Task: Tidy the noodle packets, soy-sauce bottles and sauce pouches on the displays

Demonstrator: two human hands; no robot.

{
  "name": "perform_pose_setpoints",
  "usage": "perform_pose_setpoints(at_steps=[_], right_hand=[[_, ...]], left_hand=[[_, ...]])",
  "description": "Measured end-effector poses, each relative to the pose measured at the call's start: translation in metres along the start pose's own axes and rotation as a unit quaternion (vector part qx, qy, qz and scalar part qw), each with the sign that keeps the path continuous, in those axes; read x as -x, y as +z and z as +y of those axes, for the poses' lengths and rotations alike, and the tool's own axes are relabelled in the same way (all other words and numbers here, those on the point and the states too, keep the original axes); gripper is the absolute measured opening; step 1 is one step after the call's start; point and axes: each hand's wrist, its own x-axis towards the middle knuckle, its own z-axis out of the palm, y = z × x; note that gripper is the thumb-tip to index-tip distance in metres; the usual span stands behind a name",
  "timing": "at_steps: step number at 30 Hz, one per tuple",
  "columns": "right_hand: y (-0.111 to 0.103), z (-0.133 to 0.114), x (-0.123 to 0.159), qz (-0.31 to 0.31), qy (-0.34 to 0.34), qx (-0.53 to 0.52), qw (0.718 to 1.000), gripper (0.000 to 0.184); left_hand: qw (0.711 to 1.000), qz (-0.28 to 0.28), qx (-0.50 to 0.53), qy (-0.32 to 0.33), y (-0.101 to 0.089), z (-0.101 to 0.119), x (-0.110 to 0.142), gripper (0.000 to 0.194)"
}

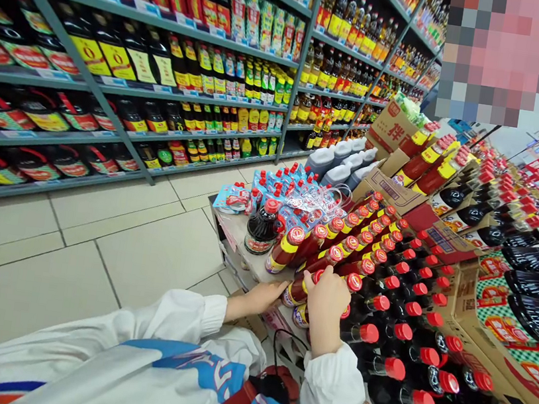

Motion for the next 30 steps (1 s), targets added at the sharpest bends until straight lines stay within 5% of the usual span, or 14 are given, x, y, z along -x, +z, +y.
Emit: perform_pose_setpoints(at_steps=[4,9,18,25,30], right_hand=[[-0.011,0.000,0.007,0.018,-0.018,0.006,1.000,0.049],[-0.030,-0.023,0.012,0.113,-0.007,-0.013,0.993,0.050],[-0.008,-0.104,-0.049,0.022,0.035,-0.076,0.996,0.061],[-0.016,-0.088,-0.051,0.005,0.002,-0.053,0.999,0.046],[-0.018,-0.076,-0.048,-0.009,-0.045,0.005,0.999,0.049]], left_hand=[[0.999,0.051,0.005,0.007,-0.019,-0.019,0.012,0.044],[0.991,0.125,0.034,-0.041,-0.032,-0.052,0.035,0.035],[0.977,0.181,0.110,-0.010,-0.067,-0.084,0.099,0.033],[0.979,0.169,0.111,-0.010,-0.104,-0.115,0.162,0.033],[0.980,0.160,0.116,-0.008,-0.121,-0.141,0.180,0.032]])
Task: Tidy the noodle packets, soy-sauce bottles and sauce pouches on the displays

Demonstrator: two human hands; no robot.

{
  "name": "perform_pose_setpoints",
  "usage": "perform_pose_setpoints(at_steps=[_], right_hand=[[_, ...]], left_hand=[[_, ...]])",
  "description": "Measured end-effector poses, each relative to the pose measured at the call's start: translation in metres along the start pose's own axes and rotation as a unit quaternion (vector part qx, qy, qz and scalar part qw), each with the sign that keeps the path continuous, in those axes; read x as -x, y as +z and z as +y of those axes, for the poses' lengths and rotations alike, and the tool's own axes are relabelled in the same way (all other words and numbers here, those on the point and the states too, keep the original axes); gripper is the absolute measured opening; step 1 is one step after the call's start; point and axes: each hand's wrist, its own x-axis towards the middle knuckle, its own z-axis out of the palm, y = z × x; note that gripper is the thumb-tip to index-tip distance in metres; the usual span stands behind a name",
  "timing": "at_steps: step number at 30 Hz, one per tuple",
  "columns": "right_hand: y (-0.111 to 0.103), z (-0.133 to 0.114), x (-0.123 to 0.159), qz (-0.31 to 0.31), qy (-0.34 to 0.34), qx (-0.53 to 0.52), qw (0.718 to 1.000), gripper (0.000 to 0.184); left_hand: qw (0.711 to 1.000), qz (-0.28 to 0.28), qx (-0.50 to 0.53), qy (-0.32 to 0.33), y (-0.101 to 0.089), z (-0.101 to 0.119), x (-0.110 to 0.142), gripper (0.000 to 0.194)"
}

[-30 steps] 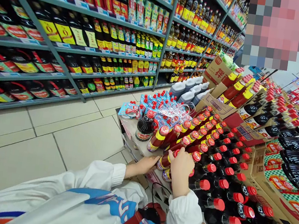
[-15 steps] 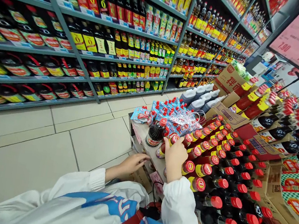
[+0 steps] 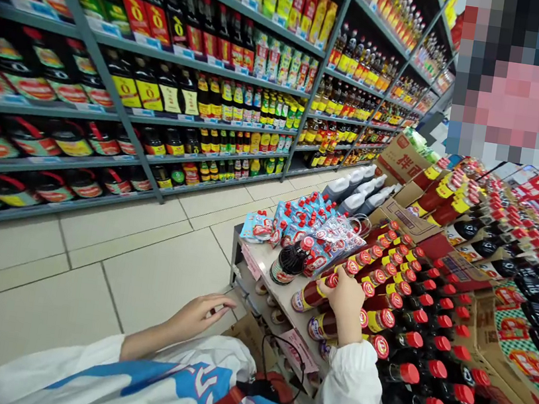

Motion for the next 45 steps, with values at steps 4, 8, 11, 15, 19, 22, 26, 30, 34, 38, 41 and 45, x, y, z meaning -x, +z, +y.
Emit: perform_pose_setpoints(at_steps=[4,8,11,15,19,22,26,30,34,38,41,45], right_hand=[[-0.005,0.010,0.005,-0.019,-0.015,0.016,1.000,0.047],[-0.012,0.017,0.011,-0.042,-0.005,0.034,0.999,0.048],[-0.016,0.017,0.011,-0.057,-0.013,0.051,0.997,0.047],[-0.019,0.014,0.012,-0.063,-0.053,0.067,0.994,0.045],[-0.036,0.023,0.012,-0.030,-0.029,0.019,0.999,0.055],[-0.061,0.039,-0.003,0.084,-0.020,-0.020,0.996,0.053],[-0.083,0.053,-0.041,0.012,-0.088,0.058,0.994,0.042],[-0.071,0.053,-0.069,-0.088,-0.183,0.086,0.975,0.051],[-0.051,0.058,-0.077,-0.081,-0.243,0.103,0.961,0.039],[-0.036,0.061,-0.080,-0.060,-0.233,0.117,0.964,0.045],[-0.028,0.057,-0.082,-0.049,-0.198,0.122,0.971,0.051],[-0.025,0.048,-0.085,-0.058,-0.154,0.118,0.979,0.055]], left_hand=[[0.999,-0.023,0.004,0.049,-0.012,-0.014,-0.005,0.032],[0.996,-0.035,0.011,0.087,-0.020,-0.024,-0.012,0.032],[0.994,-0.039,0.009,0.100,-0.023,-0.027,-0.016,0.032],[0.993,-0.045,0.007,0.109,-0.024,-0.025,-0.013,0.033],[0.995,-0.032,0.006,0.095,-0.018,-0.026,-0.004,0.033],[0.996,-0.031,-0.002,0.083,-0.011,-0.026,0.001,0.033],[0.996,-0.022,-0.020,0.083,-0.004,-0.022,0.005,0.033],[0.997,0.001,-0.045,0.070,0.008,-0.015,0.016,0.032],[0.998,0.018,-0.049,0.034,0.036,-0.009,0.041,0.031],[0.999,0.010,-0.040,0.002,0.077,0.001,0.064,0.033],[0.999,-0.006,-0.039,0.009,0.098,0.010,0.068,0.032],[0.997,-0.011,-0.051,0.051,0.090,0.012,0.048,0.033]])
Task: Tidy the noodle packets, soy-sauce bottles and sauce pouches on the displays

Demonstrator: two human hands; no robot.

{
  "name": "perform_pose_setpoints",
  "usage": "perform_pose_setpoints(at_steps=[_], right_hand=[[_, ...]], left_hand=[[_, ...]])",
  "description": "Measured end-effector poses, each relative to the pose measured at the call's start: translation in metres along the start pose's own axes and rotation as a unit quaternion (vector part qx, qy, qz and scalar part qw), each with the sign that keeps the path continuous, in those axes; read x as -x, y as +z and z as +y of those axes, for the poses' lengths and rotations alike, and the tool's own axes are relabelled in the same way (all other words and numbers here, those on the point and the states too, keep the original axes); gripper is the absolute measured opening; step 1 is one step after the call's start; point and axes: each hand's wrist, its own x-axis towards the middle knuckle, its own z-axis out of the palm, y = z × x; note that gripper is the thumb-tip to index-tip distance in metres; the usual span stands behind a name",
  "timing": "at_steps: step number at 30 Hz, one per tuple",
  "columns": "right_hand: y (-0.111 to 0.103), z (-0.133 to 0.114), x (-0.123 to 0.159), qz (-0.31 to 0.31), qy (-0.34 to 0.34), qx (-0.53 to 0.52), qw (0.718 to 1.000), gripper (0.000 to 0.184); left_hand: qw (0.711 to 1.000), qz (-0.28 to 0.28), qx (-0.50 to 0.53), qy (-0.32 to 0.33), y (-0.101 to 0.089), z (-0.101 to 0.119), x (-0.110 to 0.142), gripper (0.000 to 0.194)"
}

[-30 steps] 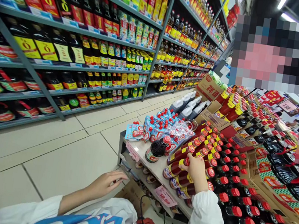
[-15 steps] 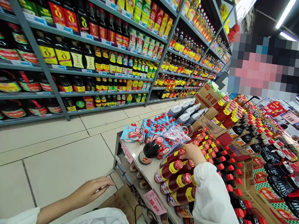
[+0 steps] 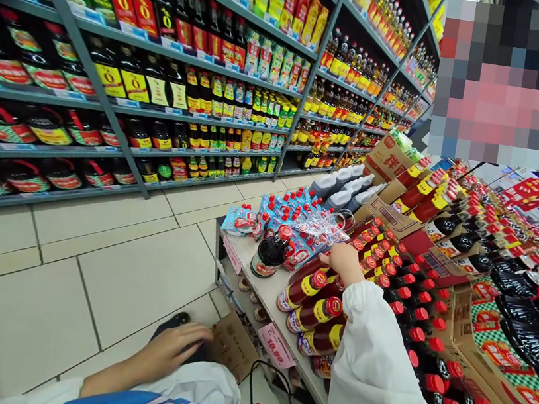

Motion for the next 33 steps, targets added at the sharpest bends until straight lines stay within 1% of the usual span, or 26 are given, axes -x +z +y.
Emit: perform_pose_setpoints(at_steps=[3,6,8,11,14,17,19,22,24,26,30,31,32,33], right_hand=[[-0.003,-0.006,-0.005,-0.019,0.036,-0.012,0.999,0.052],[-0.008,-0.010,-0.010,-0.045,0.069,-0.029,0.996,0.048],[-0.013,-0.011,-0.011,-0.066,0.080,-0.045,0.994,0.049],[-0.023,-0.010,-0.011,-0.095,0.079,-0.074,0.990,0.050],[-0.030,-0.009,-0.007,-0.100,0.083,-0.104,0.986,0.042],[-0.031,-0.011,-0.004,-0.101,0.118,-0.128,0.979,0.033],[-0.029,-0.013,-0.002,-0.105,0.155,-0.138,0.973,0.032],[-0.027,-0.018,-0.004,-0.115,0.200,-0.143,0.962,0.036],[-0.028,-0.022,-0.005,-0.123,0.221,-0.143,0.957,0.040],[-0.030,-0.027,-0.006,-0.130,0.241,-0.139,0.952,0.042],[-0.032,-0.035,-0.007,-0.129,0.289,-0.133,0.939,0.047],[-0.032,-0.036,-0.008,-0.129,0.299,-0.133,0.936,0.048],[-0.032,-0.038,-0.009,-0.129,0.308,-0.135,0.933,0.049],[-0.031,-0.039,-0.010,-0.130,0.316,-0.137,0.930,0.048]], left_hand=[[0.999,0.011,-0.017,0.026,-0.025,-0.016,-0.034,0.035],[0.998,0.023,-0.034,0.051,-0.057,-0.038,-0.079,0.035],[0.996,0.019,-0.039,0.081,-0.079,-0.052,-0.109,0.034],[0.991,-0.009,-0.038,0.131,-0.114,-0.075,-0.150,0.035],[0.983,-0.046,-0.042,0.174,-0.146,-0.099,-0.182,0.035],[0.974,-0.080,-0.041,0.209,-0.171,-0.115,-0.209,0.034],[0.969,-0.087,-0.030,0.228,-0.181,-0.118,-0.226,0.033],[0.964,-0.083,-0.001,0.252,-0.189,-0.108,-0.250,0.033],[0.962,-0.073,0.024,0.263,-0.191,-0.095,-0.261,0.032],[0.959,-0.051,0.059,0.271,-0.191,-0.079,-0.270,0.031],[0.956,0.037,0.138,0.255,-0.193,-0.037,-0.288,0.025],[0.957,0.049,0.149,0.246,-0.194,-0.024,-0.296,0.024],[0.957,0.046,0.154,0.241,-0.195,-0.009,-0.306,0.023],[0.959,0.021,0.147,0.240,-0.195,0.006,-0.317,0.023]])
